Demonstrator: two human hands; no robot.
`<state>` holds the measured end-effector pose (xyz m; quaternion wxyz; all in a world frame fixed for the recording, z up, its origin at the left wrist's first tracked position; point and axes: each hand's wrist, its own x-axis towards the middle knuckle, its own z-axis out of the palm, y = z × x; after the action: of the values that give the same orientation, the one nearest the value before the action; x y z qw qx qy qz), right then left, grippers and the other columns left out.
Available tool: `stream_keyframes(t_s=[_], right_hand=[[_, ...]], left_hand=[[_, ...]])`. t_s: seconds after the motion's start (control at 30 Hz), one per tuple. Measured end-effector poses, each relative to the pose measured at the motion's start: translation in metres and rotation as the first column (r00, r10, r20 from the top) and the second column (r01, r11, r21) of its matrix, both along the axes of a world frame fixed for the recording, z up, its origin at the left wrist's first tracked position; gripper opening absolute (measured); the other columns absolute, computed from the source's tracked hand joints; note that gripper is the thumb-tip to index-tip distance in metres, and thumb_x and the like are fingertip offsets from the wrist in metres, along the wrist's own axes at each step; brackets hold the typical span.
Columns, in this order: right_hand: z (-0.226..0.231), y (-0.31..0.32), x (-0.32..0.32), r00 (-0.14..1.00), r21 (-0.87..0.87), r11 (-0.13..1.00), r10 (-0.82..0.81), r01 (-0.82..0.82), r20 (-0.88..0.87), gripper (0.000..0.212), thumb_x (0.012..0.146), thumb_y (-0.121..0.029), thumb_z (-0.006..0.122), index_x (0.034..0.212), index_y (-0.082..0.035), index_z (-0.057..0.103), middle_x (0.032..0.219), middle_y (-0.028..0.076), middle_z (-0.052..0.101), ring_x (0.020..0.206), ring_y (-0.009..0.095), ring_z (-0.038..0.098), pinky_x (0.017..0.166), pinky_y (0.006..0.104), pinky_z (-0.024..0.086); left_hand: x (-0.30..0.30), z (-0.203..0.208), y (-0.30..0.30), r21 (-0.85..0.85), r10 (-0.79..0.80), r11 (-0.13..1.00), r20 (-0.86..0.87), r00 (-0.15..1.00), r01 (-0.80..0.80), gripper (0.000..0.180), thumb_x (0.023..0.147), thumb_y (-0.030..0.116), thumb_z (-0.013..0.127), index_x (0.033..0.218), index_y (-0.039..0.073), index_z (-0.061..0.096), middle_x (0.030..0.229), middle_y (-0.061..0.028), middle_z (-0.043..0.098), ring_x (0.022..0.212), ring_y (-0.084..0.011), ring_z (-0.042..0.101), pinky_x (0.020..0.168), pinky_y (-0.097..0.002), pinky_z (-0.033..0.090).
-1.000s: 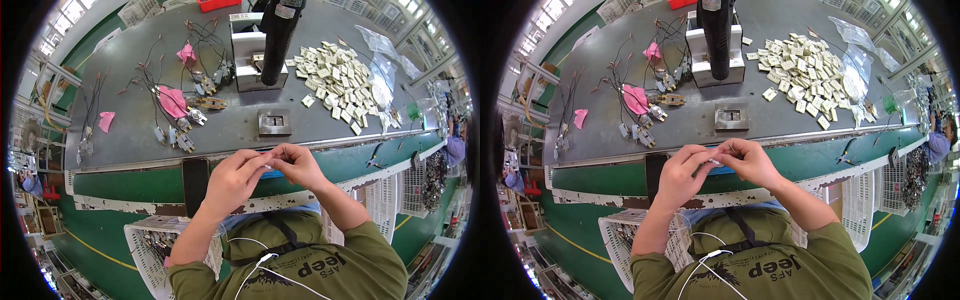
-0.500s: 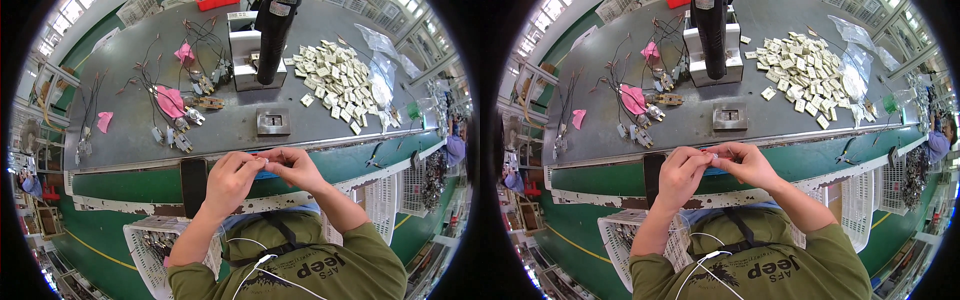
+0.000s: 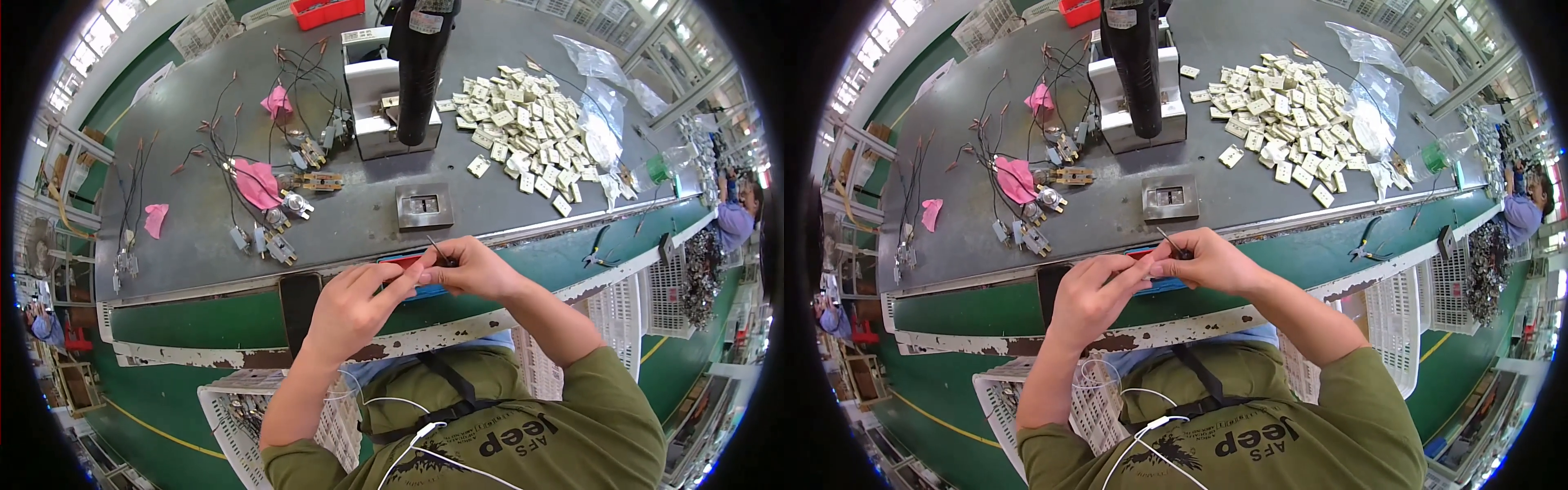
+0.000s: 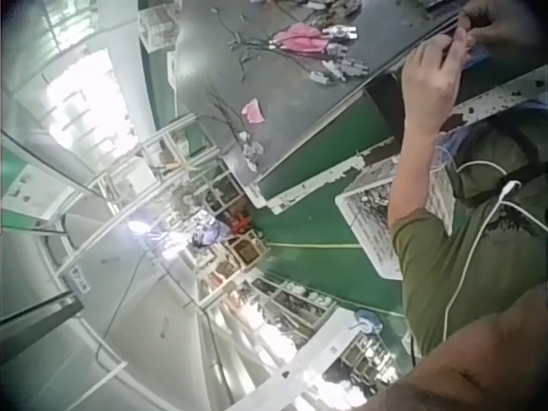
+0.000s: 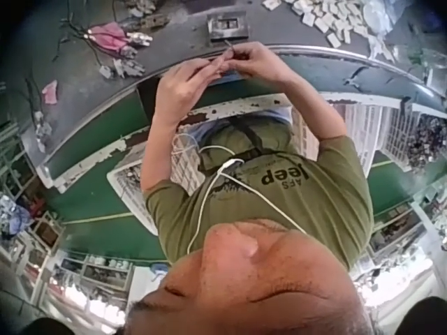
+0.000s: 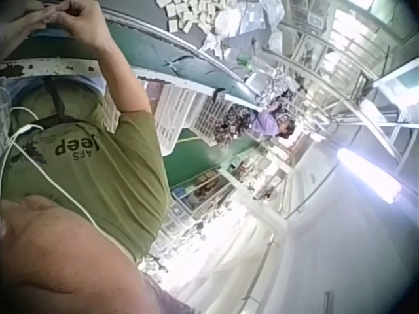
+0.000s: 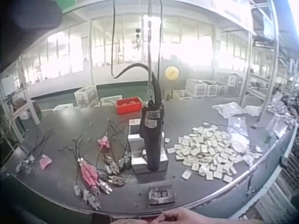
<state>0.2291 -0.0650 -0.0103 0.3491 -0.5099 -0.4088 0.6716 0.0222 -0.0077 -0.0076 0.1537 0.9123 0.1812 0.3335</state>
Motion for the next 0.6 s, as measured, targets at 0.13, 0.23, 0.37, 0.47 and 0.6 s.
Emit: stream_keyframes(t_s=[0.13, 0.23, 0.37, 0.47, 0.6], right_hand=[[-0.001, 0.005, 0.001, 0.999, -0.054, 0.998, 0.044, -0.042, 0.023, 0.021, 0.084, -0.023, 0.069, 0.093, -0.003, 0.067, 0.068, -0.003, 0.058, 0.052, 0.004, 0.043, 0.046, 0.0200, 0.034], [0.008, 0.009, 0.003, 0.985, -0.021, 0.994, 0.108, -0.106, 0.136, 0.021, 0.083, -0.023, 0.070, 0.090, -0.003, 0.067, 0.067, -0.003, 0.058, 0.052, 0.004, 0.044, 0.047, 0.0203, 0.035], [0.014, 0.013, 0.006, 0.954, 0.024, 0.985, 0.157, -0.169, 0.253, 0.018, 0.082, -0.019, 0.071, 0.089, -0.003, 0.067, 0.068, -0.003, 0.059, 0.053, 0.004, 0.047, 0.048, 0.0191, 0.037], [0.017, 0.017, 0.004, 0.937, 0.050, 0.981, 0.161, -0.186, 0.310, 0.018, 0.082, -0.019, 0.072, 0.088, -0.002, 0.067, 0.067, -0.002, 0.060, 0.054, 0.003, 0.048, 0.049, 0.0195, 0.038], [0.020, 0.017, 0.002, 0.898, 0.178, 0.959, 0.128, -0.220, 0.421, 0.019, 0.082, -0.018, 0.069, 0.085, 0.000, 0.064, 0.068, 0.007, 0.063, 0.054, 0.013, 0.054, 0.052, 0.0274, 0.043]], left_hand=[[-0.002, -0.002, 0.007, 0.133, -0.035, 0.990, -0.096, 0.995, 0.048, 0.040, 0.065, 0.006, 0.068, 0.105, 0.008, 0.066, 0.081, -0.0023, 0.061, 0.073, -0.0185, 0.062, 0.065, -0.0308, 0.051], [-0.002, -0.005, 0.009, 0.165, -0.046, 0.984, -0.113, 0.992, 0.064, 0.040, 0.066, 0.008, 0.063, 0.106, 0.006, 0.065, 0.081, -0.0023, 0.060, 0.073, -0.0177, 0.062, 0.065, -0.0298, 0.050], [0.000, -0.004, 0.008, 0.207, -0.025, 0.977, -0.148, 0.989, 0.056, 0.040, 0.069, 0.009, 0.061, 0.108, 0.004, 0.064, 0.081, -0.0029, 0.060, 0.072, -0.0171, 0.061, 0.063, -0.0296, 0.050], [-0.001, -0.006, 0.008, 0.256, -0.001, 0.966, -0.151, 0.988, 0.040, 0.041, 0.070, 0.009, 0.060, 0.111, 0.002, 0.062, 0.081, -0.0036, 0.060, 0.072, -0.0165, 0.061, 0.062, -0.0284, 0.049], [0.001, -0.002, 0.008, 0.248, 0.033, 0.969, -0.197, 0.980, 0.017, 0.036, 0.071, 0.010, 0.060, 0.107, 0.002, 0.061, 0.082, -0.0044, 0.061, 0.072, -0.0160, 0.061, 0.064, -0.0283, 0.048]])
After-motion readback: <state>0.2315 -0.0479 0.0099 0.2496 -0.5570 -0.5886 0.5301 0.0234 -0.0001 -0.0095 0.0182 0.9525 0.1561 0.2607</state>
